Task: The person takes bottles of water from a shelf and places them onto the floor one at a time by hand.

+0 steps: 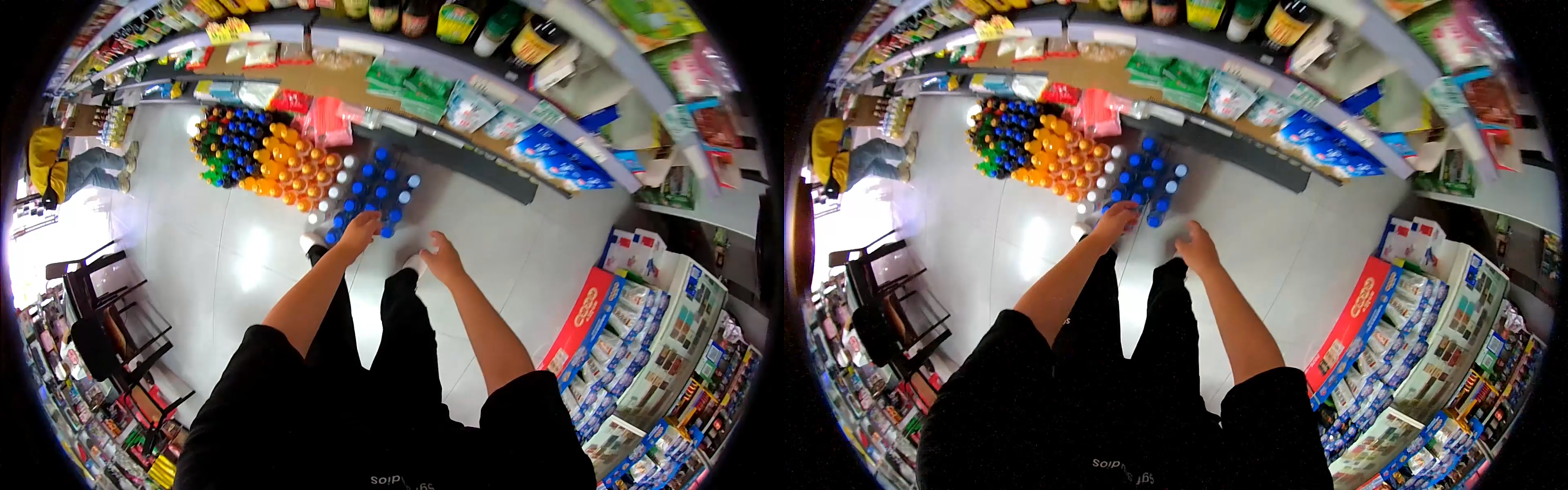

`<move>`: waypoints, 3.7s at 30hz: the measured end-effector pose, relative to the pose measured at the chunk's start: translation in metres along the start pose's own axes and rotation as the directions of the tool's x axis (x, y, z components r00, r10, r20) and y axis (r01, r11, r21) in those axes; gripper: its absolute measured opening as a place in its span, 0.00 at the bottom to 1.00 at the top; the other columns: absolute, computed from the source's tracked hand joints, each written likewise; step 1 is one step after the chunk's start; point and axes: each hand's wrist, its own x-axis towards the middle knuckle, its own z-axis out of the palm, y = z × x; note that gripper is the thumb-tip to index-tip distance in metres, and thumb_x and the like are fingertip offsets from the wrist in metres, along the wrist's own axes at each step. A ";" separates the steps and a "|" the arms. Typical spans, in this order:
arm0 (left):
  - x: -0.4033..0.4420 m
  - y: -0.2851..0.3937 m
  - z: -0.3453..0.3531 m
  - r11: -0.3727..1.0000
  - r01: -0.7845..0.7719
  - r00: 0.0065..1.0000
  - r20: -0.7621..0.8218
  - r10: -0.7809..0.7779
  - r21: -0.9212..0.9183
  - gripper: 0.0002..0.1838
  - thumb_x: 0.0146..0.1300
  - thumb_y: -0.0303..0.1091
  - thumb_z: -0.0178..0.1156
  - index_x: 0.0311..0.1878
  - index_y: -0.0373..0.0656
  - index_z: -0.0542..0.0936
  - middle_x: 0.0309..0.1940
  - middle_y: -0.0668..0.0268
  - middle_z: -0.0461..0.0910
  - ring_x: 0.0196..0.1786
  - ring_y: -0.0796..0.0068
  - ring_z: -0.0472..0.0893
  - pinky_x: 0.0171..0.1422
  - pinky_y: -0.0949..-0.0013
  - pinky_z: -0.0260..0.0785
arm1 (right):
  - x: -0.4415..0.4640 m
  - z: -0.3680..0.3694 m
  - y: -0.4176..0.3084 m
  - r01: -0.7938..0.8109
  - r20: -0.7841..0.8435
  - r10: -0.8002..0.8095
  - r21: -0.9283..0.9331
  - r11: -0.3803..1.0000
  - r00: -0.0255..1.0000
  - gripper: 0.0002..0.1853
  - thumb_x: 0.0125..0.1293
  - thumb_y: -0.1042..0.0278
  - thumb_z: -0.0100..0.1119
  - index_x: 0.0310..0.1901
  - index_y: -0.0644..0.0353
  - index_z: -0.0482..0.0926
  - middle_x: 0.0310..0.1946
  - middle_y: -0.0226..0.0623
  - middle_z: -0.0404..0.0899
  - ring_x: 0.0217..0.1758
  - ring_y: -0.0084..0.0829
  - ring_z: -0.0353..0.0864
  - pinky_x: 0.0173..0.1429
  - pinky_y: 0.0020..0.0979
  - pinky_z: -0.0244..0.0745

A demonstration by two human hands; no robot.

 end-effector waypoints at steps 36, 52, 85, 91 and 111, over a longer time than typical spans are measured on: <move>-0.289 0.491 0.001 0.212 -0.972 0.139 0.486 0.863 -0.099 0.25 0.59 0.19 0.48 0.61 0.44 0.63 0.48 0.64 0.72 0.49 0.73 0.72 0.56 0.71 0.65 | -0.256 -0.320 -0.385 0.801 -0.595 -0.717 -0.192 0.567 0.365 0.24 0.57 0.73 0.60 0.56 0.60 0.66 0.41 0.34 0.70 0.32 0.20 0.73 0.36 0.23 0.70; -0.279 0.581 0.074 0.103 -0.994 0.081 0.365 0.927 -0.041 0.24 0.57 0.24 0.55 0.59 0.41 0.65 0.48 0.62 0.71 0.48 0.74 0.73 0.53 0.72 0.66 | -0.258 -0.462 -0.464 0.497 -0.561 -0.826 -0.703 0.509 0.053 0.28 0.51 0.65 0.65 0.55 0.59 0.70 0.41 0.39 0.72 0.30 0.24 0.72 0.36 0.26 0.71; -0.276 0.655 0.206 -0.418 -0.907 -0.395 -0.229 0.889 -0.057 0.44 0.37 0.40 0.73 0.57 0.35 0.61 0.50 0.58 0.71 0.52 0.70 0.72 0.55 0.69 0.65 | -0.271 -0.456 -0.583 0.012 -0.282 -0.942 -0.959 0.284 -0.181 0.19 0.48 0.50 0.58 0.29 0.60 0.80 0.27 0.45 0.81 0.31 0.43 0.81 0.35 0.40 0.75; -0.314 0.624 0.162 -0.450 -0.893 -0.446 -0.172 0.879 0.017 0.41 0.39 0.38 0.72 0.55 0.34 0.63 0.46 0.60 0.73 0.50 0.70 0.73 0.54 0.69 0.65 | -0.318 -0.406 -0.594 0.103 -0.248 -0.965 -0.966 0.239 -0.088 0.15 0.48 0.55 0.56 0.25 0.60 0.81 0.24 0.46 0.80 0.30 0.44 0.81 0.37 0.41 0.76; -0.257 0.320 0.041 0.300 -0.933 0.249 0.246 0.937 -0.198 0.45 0.34 0.37 0.72 0.58 0.36 0.62 0.46 0.59 0.73 0.49 0.71 0.73 0.55 0.67 0.65 | -0.263 -0.215 -0.435 0.466 -0.085 -0.845 -0.803 0.372 0.527 0.19 0.48 0.49 0.64 0.32 0.56 0.74 0.23 0.43 0.76 0.29 0.46 0.77 0.33 0.39 0.70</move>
